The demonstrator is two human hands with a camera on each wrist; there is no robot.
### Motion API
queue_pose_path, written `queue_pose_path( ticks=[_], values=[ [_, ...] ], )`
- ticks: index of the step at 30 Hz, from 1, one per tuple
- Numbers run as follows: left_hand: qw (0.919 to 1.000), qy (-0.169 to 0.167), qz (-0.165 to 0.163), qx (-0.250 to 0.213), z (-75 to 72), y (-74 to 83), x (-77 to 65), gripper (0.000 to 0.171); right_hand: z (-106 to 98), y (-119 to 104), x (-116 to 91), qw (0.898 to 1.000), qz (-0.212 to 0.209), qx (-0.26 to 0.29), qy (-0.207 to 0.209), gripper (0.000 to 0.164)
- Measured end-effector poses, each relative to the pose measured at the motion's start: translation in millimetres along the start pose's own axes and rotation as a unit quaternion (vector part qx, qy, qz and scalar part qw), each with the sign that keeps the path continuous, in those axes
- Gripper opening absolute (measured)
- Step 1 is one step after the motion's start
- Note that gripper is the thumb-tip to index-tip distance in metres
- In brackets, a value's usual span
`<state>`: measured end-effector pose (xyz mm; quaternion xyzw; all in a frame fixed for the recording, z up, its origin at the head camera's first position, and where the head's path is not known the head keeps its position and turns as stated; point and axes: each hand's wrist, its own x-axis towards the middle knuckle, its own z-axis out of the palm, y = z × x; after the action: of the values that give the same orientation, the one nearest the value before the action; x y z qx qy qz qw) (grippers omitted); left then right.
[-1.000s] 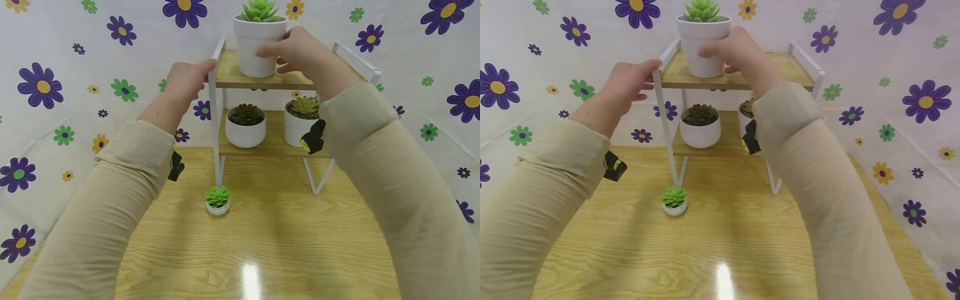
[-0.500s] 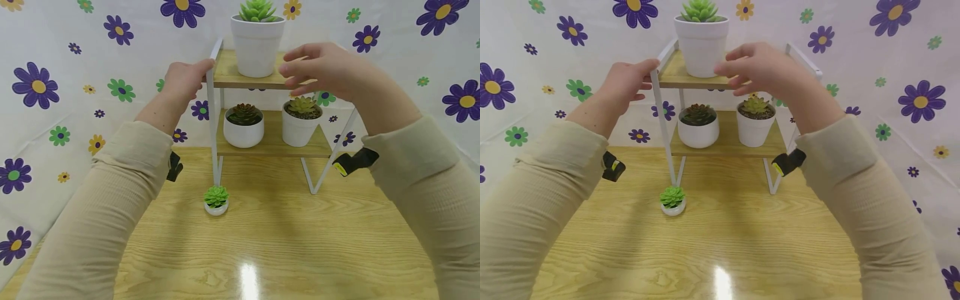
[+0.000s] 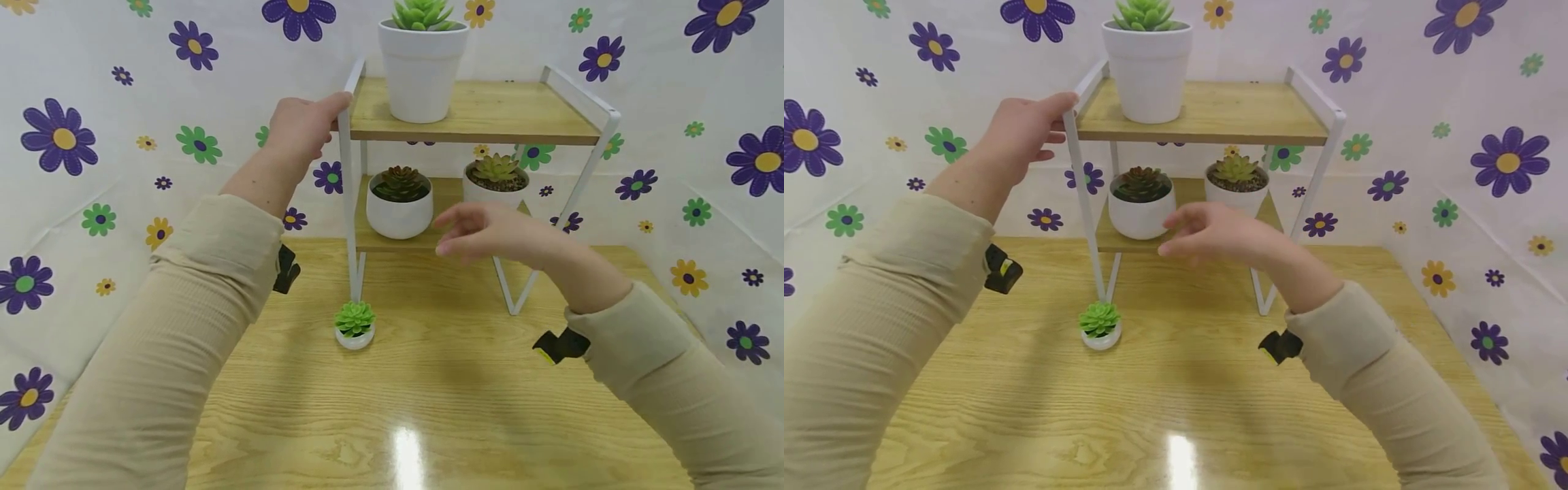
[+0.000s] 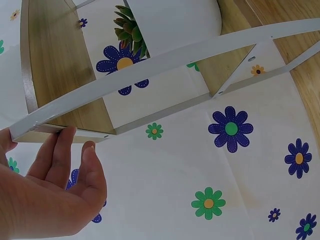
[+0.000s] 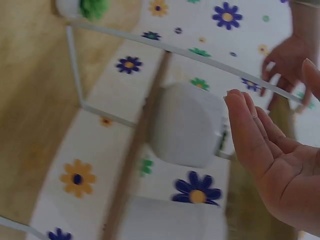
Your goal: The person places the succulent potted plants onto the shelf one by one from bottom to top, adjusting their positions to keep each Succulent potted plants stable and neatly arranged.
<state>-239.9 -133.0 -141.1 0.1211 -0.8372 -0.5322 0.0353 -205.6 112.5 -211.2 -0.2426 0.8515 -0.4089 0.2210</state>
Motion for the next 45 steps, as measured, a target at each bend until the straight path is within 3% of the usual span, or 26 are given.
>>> queue_pose_path(
  ticks=[4,17,26,39,45],
  values=[
    [1.0,0.001,-0.001,-0.003,0.3,1.3,-0.3,0.06,18.9,22.3,17.0,1.0,0.014,0.007,-0.024,0.054],
    [1.0,0.005,-0.002,0.004,0.3,-0.2,-0.1,0.06,104.8,62.7,66.0,0.997,0.074,-0.017,-0.03,0.091],
    [0.9999,0.009,0.004,0.014,0.4,-3.0,0.5,0.059,152.5,85.5,98.1,0.997,0.036,-0.06,-0.015,0.098],
    [0.9996,0.014,0.02,0.014,0.8,-3.3,0.6,0.056,177.5,96.9,119.2,0.999,0.027,0.033,0.025,0.105],
    [0.9997,0.014,0.015,0.01,1.0,-4.4,1.9,0.056,184.2,96.7,125.0,0.999,0.018,0.014,0.049,0.097]
  ],
)
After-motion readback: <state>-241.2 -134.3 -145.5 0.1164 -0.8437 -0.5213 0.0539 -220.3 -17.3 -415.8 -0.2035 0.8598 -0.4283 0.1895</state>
